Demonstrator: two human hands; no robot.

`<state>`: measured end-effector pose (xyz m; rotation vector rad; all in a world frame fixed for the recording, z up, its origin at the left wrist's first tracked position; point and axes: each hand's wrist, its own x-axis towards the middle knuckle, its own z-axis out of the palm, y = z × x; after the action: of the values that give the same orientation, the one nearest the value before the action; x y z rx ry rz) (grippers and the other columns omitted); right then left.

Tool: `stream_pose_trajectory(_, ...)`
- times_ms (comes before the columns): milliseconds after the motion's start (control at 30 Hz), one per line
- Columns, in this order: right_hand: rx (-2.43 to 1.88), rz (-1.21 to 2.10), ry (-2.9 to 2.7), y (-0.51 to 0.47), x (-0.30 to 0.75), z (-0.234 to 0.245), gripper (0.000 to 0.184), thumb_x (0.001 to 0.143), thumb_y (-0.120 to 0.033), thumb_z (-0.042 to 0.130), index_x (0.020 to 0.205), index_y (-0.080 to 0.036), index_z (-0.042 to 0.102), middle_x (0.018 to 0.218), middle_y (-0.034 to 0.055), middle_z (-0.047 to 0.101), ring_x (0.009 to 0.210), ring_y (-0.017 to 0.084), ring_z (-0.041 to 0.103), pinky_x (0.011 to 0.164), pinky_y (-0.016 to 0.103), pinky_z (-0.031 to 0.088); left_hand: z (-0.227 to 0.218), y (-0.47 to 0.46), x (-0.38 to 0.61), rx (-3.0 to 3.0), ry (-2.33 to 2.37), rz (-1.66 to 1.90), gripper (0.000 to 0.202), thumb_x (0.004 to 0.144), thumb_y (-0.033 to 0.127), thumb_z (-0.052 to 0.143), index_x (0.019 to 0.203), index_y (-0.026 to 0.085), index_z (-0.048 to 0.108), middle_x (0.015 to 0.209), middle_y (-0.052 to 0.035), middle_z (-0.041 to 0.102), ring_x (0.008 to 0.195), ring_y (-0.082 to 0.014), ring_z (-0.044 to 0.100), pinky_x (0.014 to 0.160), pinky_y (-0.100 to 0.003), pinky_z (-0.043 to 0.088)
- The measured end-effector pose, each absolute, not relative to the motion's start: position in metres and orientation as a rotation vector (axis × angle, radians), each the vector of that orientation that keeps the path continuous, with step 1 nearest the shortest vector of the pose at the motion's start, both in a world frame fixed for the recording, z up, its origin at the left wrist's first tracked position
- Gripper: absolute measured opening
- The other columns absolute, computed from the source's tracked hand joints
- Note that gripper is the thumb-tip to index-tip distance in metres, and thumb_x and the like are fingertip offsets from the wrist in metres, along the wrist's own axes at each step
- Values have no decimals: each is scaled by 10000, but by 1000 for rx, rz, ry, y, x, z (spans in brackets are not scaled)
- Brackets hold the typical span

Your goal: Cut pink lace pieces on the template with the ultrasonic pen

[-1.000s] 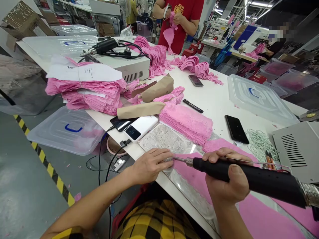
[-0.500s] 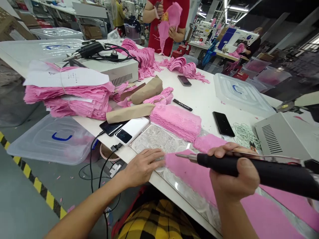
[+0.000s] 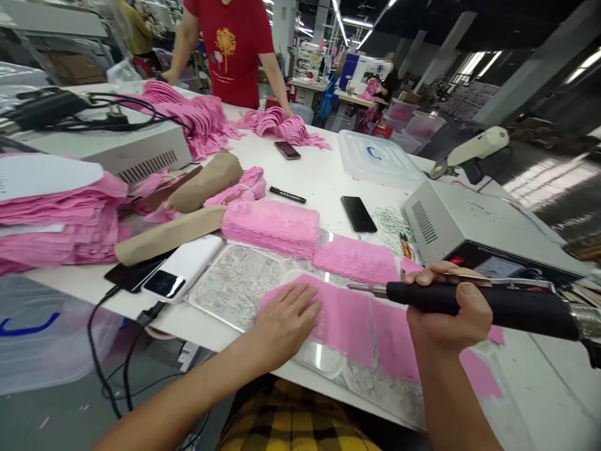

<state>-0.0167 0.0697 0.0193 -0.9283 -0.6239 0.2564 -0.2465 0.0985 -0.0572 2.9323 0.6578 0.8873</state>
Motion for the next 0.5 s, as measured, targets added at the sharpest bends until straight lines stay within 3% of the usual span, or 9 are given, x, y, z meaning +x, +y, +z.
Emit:
stream_pose_trajectory(333, -976, 186, -592, 44, 19, 14, 155, 573, -335, 524, 656, -204, 529, 683, -12, 535, 470, 117, 459, 427, 304, 419, -58, 87, -195, 2962, 636, 591, 432, 963, 414, 558, 1291, 134, 562, 1381, -166, 566, 1327, -352, 492, 1085, -527, 393)
stream_pose_trajectory(500, -954, 131, -609, 43, 21, 15, 134, 607, -309, 537, 676, -198, 566, 678, -8, 561, 463, 125, 478, 428, 308, 425, -58, 86, -186, 2955, 587, 492, 494, 975, 465, 523, 1373, 173, 503, 1442, -151, 515, 1396, -314, 417, 1126, -526, 338)
